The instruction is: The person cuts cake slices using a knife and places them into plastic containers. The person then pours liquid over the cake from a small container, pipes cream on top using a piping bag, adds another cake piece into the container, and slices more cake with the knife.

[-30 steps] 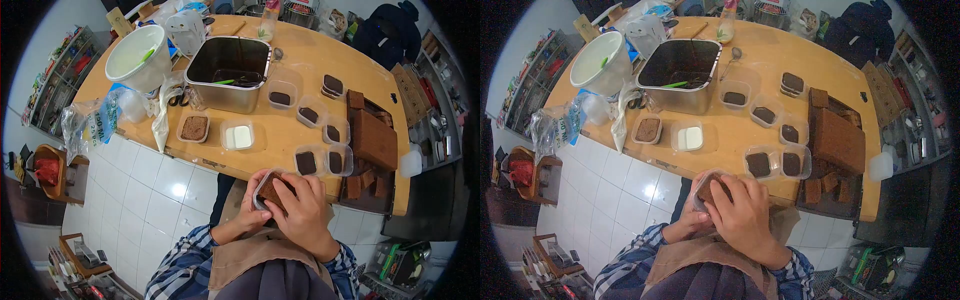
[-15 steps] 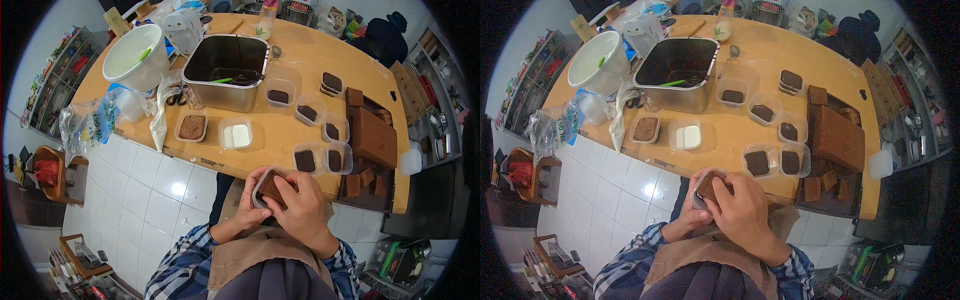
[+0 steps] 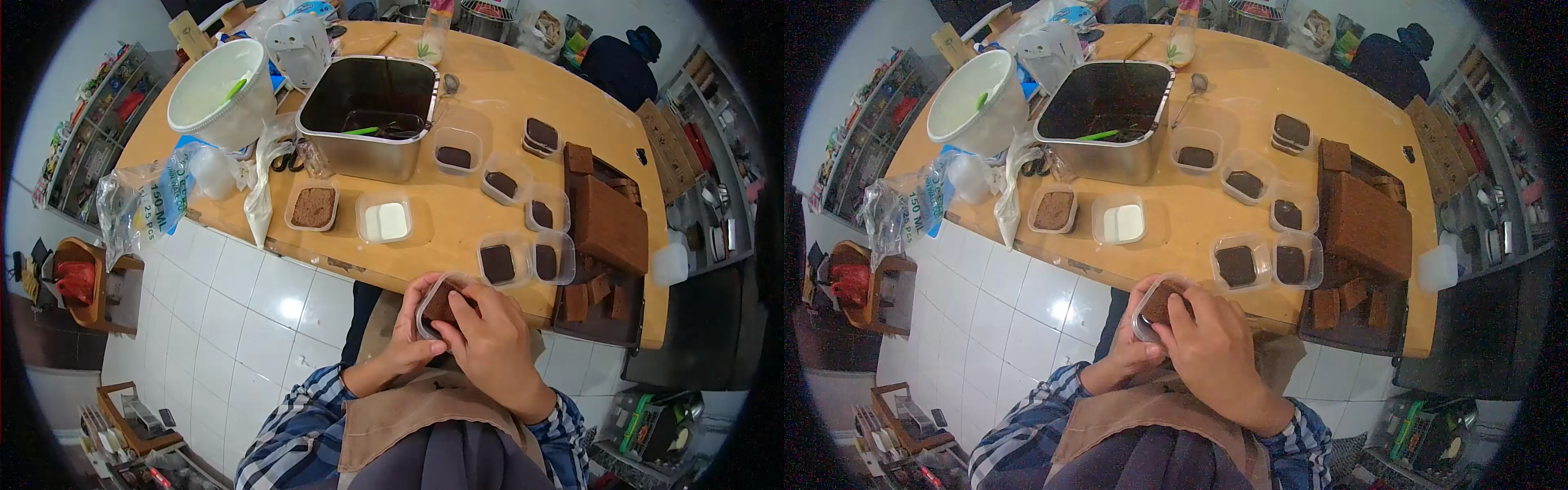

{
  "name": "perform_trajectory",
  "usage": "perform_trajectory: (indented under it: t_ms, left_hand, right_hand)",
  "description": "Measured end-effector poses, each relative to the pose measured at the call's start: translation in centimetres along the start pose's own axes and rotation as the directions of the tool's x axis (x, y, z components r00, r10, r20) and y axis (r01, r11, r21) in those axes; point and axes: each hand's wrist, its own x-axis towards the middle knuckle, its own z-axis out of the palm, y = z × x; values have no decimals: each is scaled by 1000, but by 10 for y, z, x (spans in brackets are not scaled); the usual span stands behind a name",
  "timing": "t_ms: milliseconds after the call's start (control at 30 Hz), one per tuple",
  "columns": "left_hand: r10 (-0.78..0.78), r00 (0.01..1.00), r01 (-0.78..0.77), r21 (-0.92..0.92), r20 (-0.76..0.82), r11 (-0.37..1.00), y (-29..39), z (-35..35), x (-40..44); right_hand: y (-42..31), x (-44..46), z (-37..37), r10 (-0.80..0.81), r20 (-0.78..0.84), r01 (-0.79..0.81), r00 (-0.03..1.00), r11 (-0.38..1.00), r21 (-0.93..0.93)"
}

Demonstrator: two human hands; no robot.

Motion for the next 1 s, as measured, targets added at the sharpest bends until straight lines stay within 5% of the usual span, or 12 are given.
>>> perform_trajectory:
  t_ms: [1000]
  left_hand:
    - [-4, 1000, 6, 86, -28, 996, 2, -1, 1]
  right_hand:
    - [0, -1, -12, -51, -11, 51, 999, 998, -30]
